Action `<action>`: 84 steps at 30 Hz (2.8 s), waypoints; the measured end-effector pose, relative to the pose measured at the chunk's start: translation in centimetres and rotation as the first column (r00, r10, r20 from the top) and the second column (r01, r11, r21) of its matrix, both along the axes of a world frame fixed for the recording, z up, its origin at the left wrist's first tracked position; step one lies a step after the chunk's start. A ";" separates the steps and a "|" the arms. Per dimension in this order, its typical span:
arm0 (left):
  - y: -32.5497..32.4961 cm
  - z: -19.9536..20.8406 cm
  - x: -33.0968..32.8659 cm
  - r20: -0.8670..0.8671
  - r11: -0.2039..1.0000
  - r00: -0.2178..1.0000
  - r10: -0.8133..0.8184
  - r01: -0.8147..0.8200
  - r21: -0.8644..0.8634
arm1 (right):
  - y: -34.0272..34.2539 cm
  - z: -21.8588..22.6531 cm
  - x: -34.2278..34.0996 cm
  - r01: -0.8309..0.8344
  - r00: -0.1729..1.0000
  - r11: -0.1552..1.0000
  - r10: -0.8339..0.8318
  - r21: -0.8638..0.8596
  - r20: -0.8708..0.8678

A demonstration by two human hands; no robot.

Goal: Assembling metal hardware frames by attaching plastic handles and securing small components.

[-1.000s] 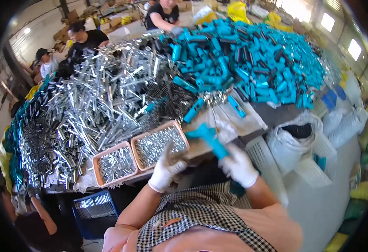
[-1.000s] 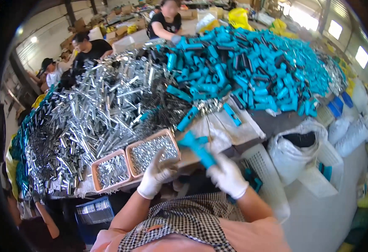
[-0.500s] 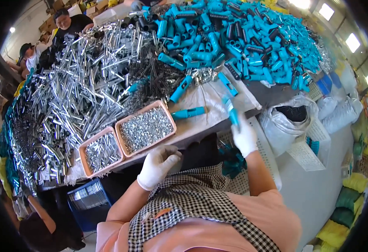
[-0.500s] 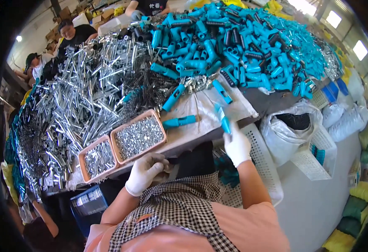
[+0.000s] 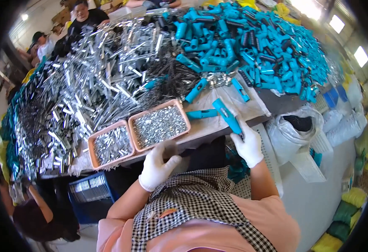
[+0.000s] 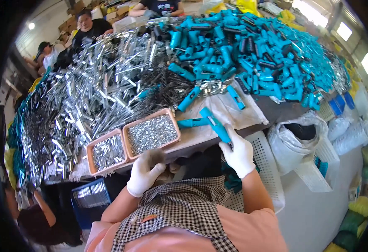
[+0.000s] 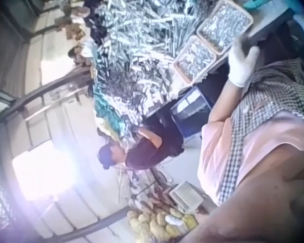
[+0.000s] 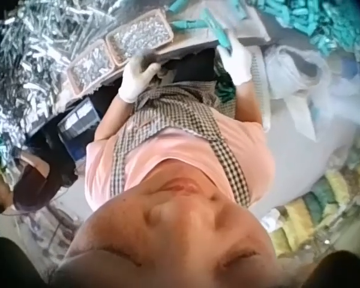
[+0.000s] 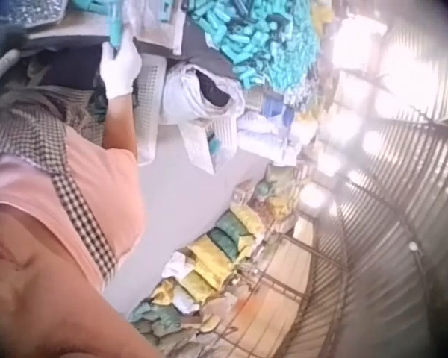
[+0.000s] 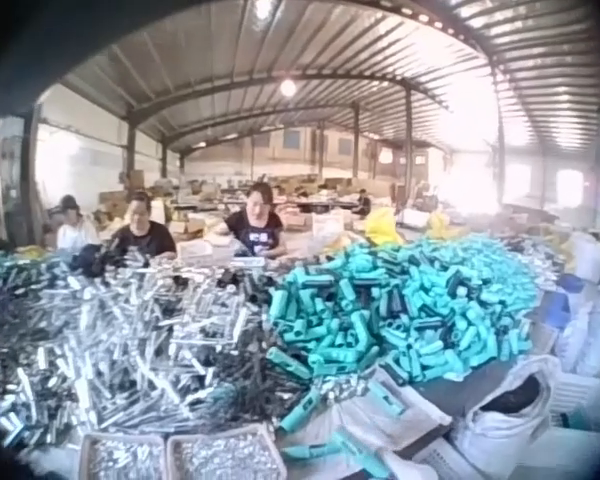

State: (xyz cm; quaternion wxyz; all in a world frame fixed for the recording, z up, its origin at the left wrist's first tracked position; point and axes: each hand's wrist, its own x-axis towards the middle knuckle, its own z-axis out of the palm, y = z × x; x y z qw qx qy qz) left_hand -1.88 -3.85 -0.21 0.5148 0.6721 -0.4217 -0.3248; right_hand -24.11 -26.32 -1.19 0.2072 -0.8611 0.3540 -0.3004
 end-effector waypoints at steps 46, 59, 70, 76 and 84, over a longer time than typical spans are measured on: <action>-4.1 -4.7 12.8 0.911 0.939 0.230 -0.343 0.117 0.324 | 3.7 -0.1 8.0 -0.690 0.643 0.645 0.755 0.329 -0.132; -2.1 -2.0 11.0 0.641 0.978 0.739 0.207 -0.173 -0.116 | 5.3 -0.2 9.1 -0.646 0.722 0.739 0.673 0.192 -0.162; 0.9 0.3 5.2 0.826 0.936 0.561 0.057 0.258 -0.240 | 7.6 1.9 9.9 -0.688 0.704 0.688 0.710 0.229 -0.022; 2.3 0.9 5.3 0.884 0.920 0.459 -0.094 0.379 -0.100 | 7.7 1.4 9.3 -0.680 0.630 0.410 0.751 0.608 0.198; 2.3 0.1 5.4 0.870 0.883 0.371 -0.324 0.449 0.137 | 6.6 1.1 9.2 -0.728 0.429 0.251 0.893 0.638 0.138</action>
